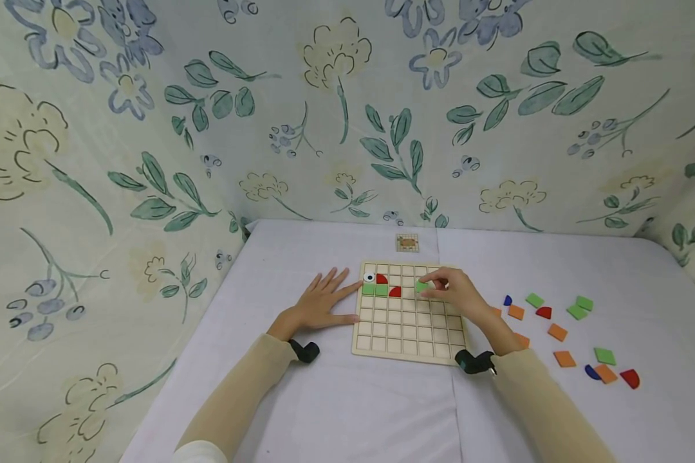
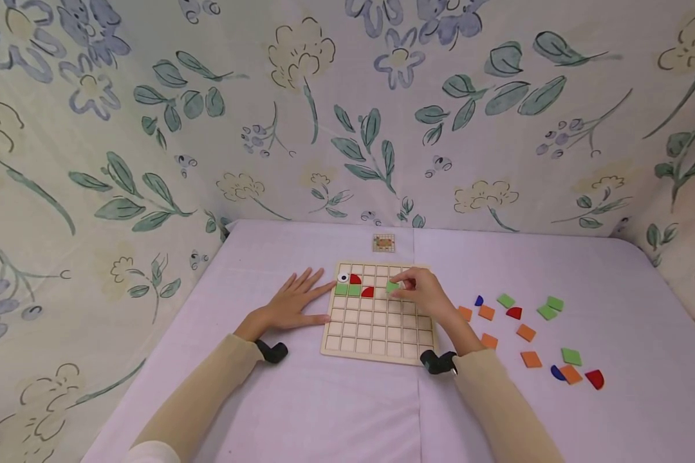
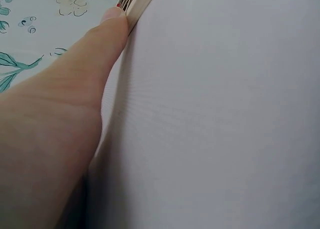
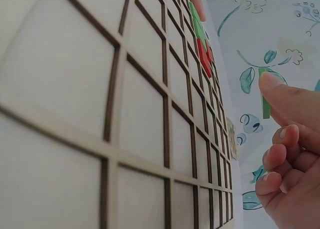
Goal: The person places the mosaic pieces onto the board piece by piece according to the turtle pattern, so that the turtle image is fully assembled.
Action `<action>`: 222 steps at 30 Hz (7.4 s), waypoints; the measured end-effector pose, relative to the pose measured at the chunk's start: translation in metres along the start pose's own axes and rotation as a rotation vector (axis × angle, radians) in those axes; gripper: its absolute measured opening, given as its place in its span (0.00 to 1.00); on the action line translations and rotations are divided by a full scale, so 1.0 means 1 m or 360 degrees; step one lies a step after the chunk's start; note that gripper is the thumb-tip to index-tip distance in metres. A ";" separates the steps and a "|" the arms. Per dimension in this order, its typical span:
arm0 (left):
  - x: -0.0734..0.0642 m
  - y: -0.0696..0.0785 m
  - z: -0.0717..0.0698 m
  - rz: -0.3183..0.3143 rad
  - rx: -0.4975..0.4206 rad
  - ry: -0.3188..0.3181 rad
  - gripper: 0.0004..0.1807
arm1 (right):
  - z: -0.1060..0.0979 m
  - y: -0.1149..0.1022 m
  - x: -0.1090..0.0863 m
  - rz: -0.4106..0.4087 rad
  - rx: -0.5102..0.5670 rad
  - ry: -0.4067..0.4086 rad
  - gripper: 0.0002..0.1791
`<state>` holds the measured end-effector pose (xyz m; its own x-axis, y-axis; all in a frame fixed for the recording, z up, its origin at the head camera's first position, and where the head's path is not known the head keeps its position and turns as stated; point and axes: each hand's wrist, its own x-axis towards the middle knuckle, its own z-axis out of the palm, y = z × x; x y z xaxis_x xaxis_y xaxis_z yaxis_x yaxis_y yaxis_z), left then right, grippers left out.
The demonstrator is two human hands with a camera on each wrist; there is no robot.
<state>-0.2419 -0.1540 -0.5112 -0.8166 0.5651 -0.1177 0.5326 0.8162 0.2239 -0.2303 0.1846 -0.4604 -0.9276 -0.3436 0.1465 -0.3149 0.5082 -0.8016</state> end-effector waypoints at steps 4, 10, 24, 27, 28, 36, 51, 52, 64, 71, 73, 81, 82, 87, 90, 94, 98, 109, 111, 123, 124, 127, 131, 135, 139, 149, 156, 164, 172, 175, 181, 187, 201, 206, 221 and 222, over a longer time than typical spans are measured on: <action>-0.001 0.001 -0.001 -0.0003 -0.0013 0.0003 0.48 | 0.009 -0.001 0.006 0.0002 0.0012 -0.0023 0.15; -0.001 0.001 0.000 -0.0007 -0.0004 0.0008 0.49 | 0.017 0.000 0.010 0.0003 0.0029 -0.0033 0.14; 0.001 0.000 0.000 -0.0008 0.0002 -0.0016 0.49 | 0.025 0.010 0.015 0.0157 0.0046 -0.0088 0.12; 0.001 0.001 -0.001 -0.0011 -0.0006 -0.0018 0.49 | 0.025 0.010 0.015 0.0163 0.0047 -0.0099 0.12; 0.001 0.001 -0.001 -0.0011 -0.0008 -0.0017 0.49 | 0.026 0.010 0.015 0.0166 0.0050 -0.0102 0.12; 0.000 0.001 -0.001 -0.0017 0.0003 -0.0023 0.48 | 0.027 0.010 0.017 0.0196 0.0056 -0.0109 0.13; -0.003 0.006 -0.001 0.0003 -0.0003 0.0001 0.48 | 0.031 0.012 0.018 0.0222 0.0060 -0.0100 0.12; -0.003 0.006 -0.001 0.0001 -0.0002 0.0001 0.48 | 0.030 0.013 0.018 0.0224 0.0065 -0.0098 0.12; 0.001 0.002 0.002 -0.0027 0.0005 -0.0007 0.48 | 0.019 0.009 0.015 0.0242 0.0157 -0.0078 0.17; 0.000 0.003 0.001 -0.0020 -0.0004 -0.0004 0.48 | -0.002 0.004 0.008 0.0254 0.0109 -0.0004 0.18; 0.000 0.003 0.001 -0.0018 -0.0007 -0.0003 0.48 | -0.010 0.003 0.003 0.0280 0.0077 0.0020 0.18; 0.002 0.001 0.001 -0.0001 0.0001 0.0011 0.48 | -0.045 0.010 -0.022 0.0438 0.0034 0.0072 0.23; 0.002 0.001 0.001 -0.0001 0.0005 0.0009 0.48 | -0.048 0.012 -0.026 0.0449 0.0025 0.0078 0.23; 0.002 0.002 0.001 -0.0012 0.0004 -0.0006 0.48 | -0.063 0.025 -0.046 0.0501 -0.0002 0.0128 0.27; 0.001 0.003 0.001 -0.0024 -0.0001 -0.0009 0.48 | -0.069 0.032 -0.056 0.0530 -0.0022 0.0168 0.28; 0.001 0.005 0.000 -0.0031 -0.0007 -0.0007 0.48 | -0.074 0.039 -0.067 0.0574 -0.0062 0.0191 0.27; 0.000 0.005 0.000 -0.0029 -0.0005 -0.0004 0.48 | -0.076 0.045 -0.076 0.0603 -0.0099 0.0186 0.24; 0.000 0.005 0.002 -0.0037 0.0004 0.0001 0.48 | -0.076 0.061 -0.092 0.0617 -0.0063 0.0168 0.26; 0.000 0.005 0.002 -0.0041 0.0010 -0.0005 0.48 | -0.075 0.063 -0.094 0.0604 -0.0075 0.0179 0.26; -0.001 0.006 0.001 -0.0040 0.0024 -0.0006 0.48 | -0.074 0.070 -0.095 0.0491 -0.0189 0.0184 0.22; -0.001 0.006 0.001 -0.0043 0.0025 -0.0010 0.48 | -0.074 0.071 -0.095 0.0478 -0.0199 0.0181 0.22; -0.001 0.005 0.002 -0.0044 0.0025 -0.0014 0.48 | -0.073 0.073 -0.095 0.0446 -0.0228 0.0182 0.20; -0.001 0.004 0.003 -0.0034 0.0020 -0.0004 0.48 | -0.072 0.075 -0.096 0.0419 -0.0259 0.0179 0.18; 0.000 0.004 0.005 -0.0026 0.0016 0.0006 0.48 | -0.072 0.077 -0.096 0.0386 -0.0281 0.0167 0.17; 0.000 0.003 0.005 -0.0023 0.0017 0.0018 0.48 | -0.072 0.079 -0.096 0.0321 -0.0308 0.0167 0.15; 0.001 0.004 0.004 -0.0017 0.0002 0.0008 0.48 | -0.075 0.078 -0.095 0.0443 -0.0253 0.0112 0.21; 0.001 0.004 0.001 -0.0020 0.0005 0.0012 0.48 | -0.080 0.066 -0.084 0.0371 -0.0280 0.0219 0.20; 0.000 0.003 0.000 -0.0026 -0.0003 0.0013 0.47 | -0.074 0.046 -0.065 0.0246 -0.0302 0.0268 0.18; 0.001 0.002 0.002 -0.0030 -0.0008 0.0020 0.48 | -0.054 0.029 -0.042 0.0210 -0.0172 0.0154 0.18; 0.001 0.002 0.003 -0.0029 -0.0008 0.0028 0.48 | -0.043 0.024 -0.032 0.0220 -0.0132 0.0128 0.18; 0.002 0.001 0.004 -0.0024 -0.0003 0.0025 0.48 | -0.027 0.015 -0.018 0.0232 -0.0071 0.0090 0.18; 0.003 -0.001 0.004 -0.0029 0.0009 0.0015 0.48 | -0.018 0.012 -0.008 0.0234 0.0011 0.0036 0.17; 0.003 0.000 0.004 -0.0031 0.0009 0.0013 0.48 | -0.002 0.017 0.005 0.0343 0.0041 -0.0014 0.16; 0.002 0.000 0.003 -0.0020 0.0011 0.0009 0.48 | 0.001 0.023 0.005 0.0333 0.0077 -0.0047 0.16; 0.002 -0.001 0.003 -0.0017 0.0012 -0.0003 0.48 | 0.005 0.027 0.007 0.0260 0.0005 -0.0041 0.13; 0.002 -0.001 0.003 -0.0016 0.0012 -0.0002 0.49 | 0.005 0.027 0.007 0.0260 0.0007 -0.0039 0.13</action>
<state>-0.2437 -0.1530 -0.5147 -0.8216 0.5571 -0.1211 0.5261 0.8227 0.2152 -0.2441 0.1920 -0.4835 -0.9612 -0.2759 0.0000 -0.1593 0.5552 -0.8163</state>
